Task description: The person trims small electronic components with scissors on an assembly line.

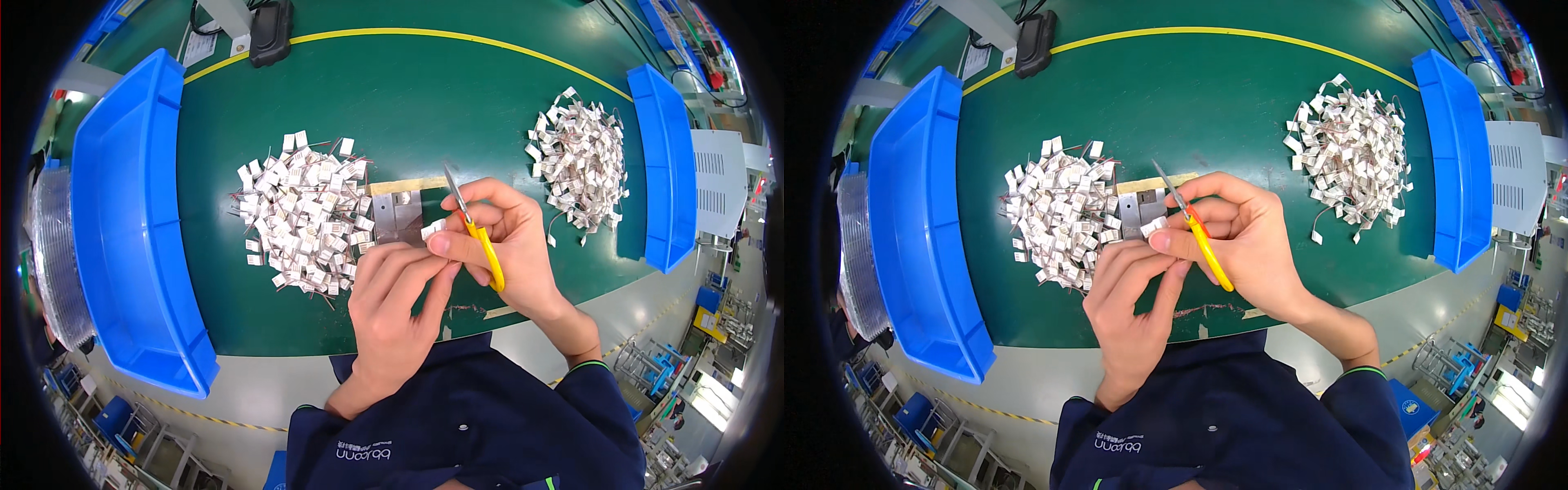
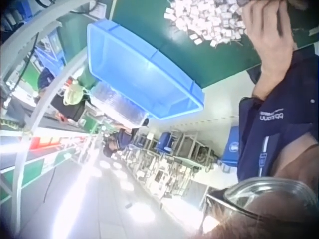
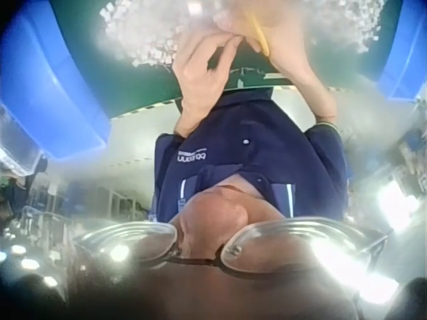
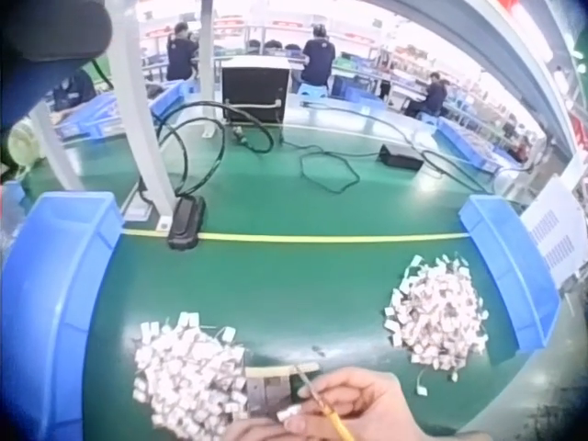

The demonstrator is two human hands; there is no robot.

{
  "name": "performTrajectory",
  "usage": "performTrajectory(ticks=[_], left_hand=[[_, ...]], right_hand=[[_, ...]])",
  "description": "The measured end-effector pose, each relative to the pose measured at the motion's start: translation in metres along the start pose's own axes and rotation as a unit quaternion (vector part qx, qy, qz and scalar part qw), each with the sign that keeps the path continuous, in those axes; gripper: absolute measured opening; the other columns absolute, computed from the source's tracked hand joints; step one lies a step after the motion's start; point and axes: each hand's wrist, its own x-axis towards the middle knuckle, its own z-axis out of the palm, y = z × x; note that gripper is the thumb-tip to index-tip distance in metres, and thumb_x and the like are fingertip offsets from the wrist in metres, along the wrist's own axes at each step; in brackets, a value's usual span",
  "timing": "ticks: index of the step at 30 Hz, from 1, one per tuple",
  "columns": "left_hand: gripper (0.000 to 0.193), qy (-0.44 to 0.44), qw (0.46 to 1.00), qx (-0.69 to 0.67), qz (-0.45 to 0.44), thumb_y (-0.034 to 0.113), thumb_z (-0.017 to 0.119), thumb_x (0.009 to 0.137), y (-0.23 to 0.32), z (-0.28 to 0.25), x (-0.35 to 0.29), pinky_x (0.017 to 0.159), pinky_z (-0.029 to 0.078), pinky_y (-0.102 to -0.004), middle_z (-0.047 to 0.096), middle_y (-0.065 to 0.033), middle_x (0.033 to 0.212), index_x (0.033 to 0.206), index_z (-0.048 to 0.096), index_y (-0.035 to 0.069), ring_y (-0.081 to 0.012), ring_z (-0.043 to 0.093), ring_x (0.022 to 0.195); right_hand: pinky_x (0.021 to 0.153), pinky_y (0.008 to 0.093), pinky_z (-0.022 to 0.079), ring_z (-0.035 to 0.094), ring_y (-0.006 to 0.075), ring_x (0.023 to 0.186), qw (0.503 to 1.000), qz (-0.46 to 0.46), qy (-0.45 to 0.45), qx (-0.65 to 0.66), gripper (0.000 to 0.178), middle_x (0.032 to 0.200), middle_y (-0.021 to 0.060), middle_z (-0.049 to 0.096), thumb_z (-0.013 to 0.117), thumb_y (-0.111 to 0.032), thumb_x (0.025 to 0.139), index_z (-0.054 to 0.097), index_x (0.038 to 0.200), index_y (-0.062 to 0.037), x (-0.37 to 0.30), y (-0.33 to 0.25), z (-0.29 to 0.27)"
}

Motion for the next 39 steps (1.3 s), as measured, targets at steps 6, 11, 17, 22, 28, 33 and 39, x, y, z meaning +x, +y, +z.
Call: performTrajectory(ticks=[6, 11, 17, 22, 28, 33, 39], left_hand=[[0.008, -0.064, 0.981, -0.141, -0.118, 0.004, 0.065, 0.085, 0.0, -0.012, -0.002, 0.071, 0.048, -0.0325, 0.065, -0.0095, 0.083, 0.092, 0.065, 0.0, -0.0236, 0.061, 0.077], [0.01, -0.045, 0.931, -0.266, -0.248, 0.008, 0.061, 0.091, 0.007, -0.021, -0.004, 0.071, 0.048, -0.0271, 0.067, -0.0082, 0.083, 0.091, 0.065, -0.001, -0.0148, 0.062, 0.076], [0.007, -0.014, 0.964, -0.166, -0.207, 0.004, 0.064, 0.088, 0.0, -0.014, -0.004, 0.066, 0.048, -0.0252, 0.068, -0.0085, 0.077, 0.089, 0.066, -0.002, -0.014, 0.063, 0.072], [0.002, 0.068, 0.974, -0.058, -0.207, -0.001, 0.068, 0.082, -0.007, -0.01, 0.001, 0.056, 0.046, -0.0263, 0.066, -0.0086, 0.07, 0.084, 0.067, -0.001, -0.0147, 0.061, 0.058], [0.01, 0.087, 0.986, 0.048, -0.136, -0.003, 0.071, 0.078, -0.016, -0.008, 0.011, 0.052, 0.042, -0.0275, 0.06, -0.0076, 0.065, 0.087, 0.069, 0.0, -0.0157, 0.057, 0.054], [0.013, 0.05, 0.986, 0.089, -0.131, -0.002, 0.07, 0.078, -0.021, -0.007, 0.011, 0.052, 0.043, -0.0299, 0.059, -0.008, 0.069, 0.09, 0.069, 0.001, -0.0185, 0.056, 0.056], [0.013, 0.013, 0.982, 0.139, -0.129, 0.0, 0.07, 0.079, -0.02, -0.01, 0.01, 0.054, 0.044, -0.0307, 0.057, -0.0082, 0.071, 0.092, 0.07, 0.001, -0.0194, 0.055, 0.057]], right_hand=[[0.043, 0.017, 0.033, 0.048, 0.0034, 0.049, 0.996, 0.045, -0.065, 0.034, 0.039, 0.1, 0.017, 0.068, 0.071, -0.004, 0.082, 0.051, 0.116, -0.002, 0.008, 0.001, -0.002], [0.041, 0.0175, 0.032, 0.047, 0.0037, 0.047, 0.99, 0.071, -0.115, 0.039, 0.041, 0.093, 0.0163, 0.069, 0.073, -0.004, 0.079, 0.051, 0.113, -0.0021, 0.014, 0.0, -0.011], [0.04, 0.0179, 0.032, 0.049, 0.0035, 0.046, 0.99, 0.012, -0.098, -0.104, 0.043, 0.078, 0.0114, 0.07, 0.078, -0.003, 0.075, 0.053, 0.109, -0.0014, 0.017, -0.002, -0.01], [0.041, 0.0183, 0.033, 0.052, 0.0038, 0.048, 0.977, -0.029, -0.081, -0.197, 0.035, 0.078, 0.0104, 0.071, 0.076, -0.001, 0.077, 0.055, 0.105, 0.0003, 0.028, -0.011, 0.0], [0.05, 0.0184, 0.044, 0.059, 0.0062, 0.057, 0.962, 0.01, -0.112, -0.251, 0.028, 0.081, 0.0104, 0.071, 0.069, 0.002, 0.083, 0.055, 0.108, 0.0015, 0.044, -0.018, -0.001], [0.081, 0.0241, 0.052, 0.069, 0.0146, 0.088, 0.944, -0.11, -0.069, -0.304, 0.027, 0.086, 0.011, 0.07, 0.063, 0.01, 0.083, 0.054, 0.107, 0.0026, 0.049, -0.002, -0.001], [0.078, 0.0246, 0.054, 0.069, 0.0164, 0.088, 0.945, -0.135, -0.045, -0.296, 0.027, 0.087, 0.0114, 0.07, 0.06, 0.014, 0.081, 0.055, 0.105, 0.0032, 0.053, 0.01, -0.001]])
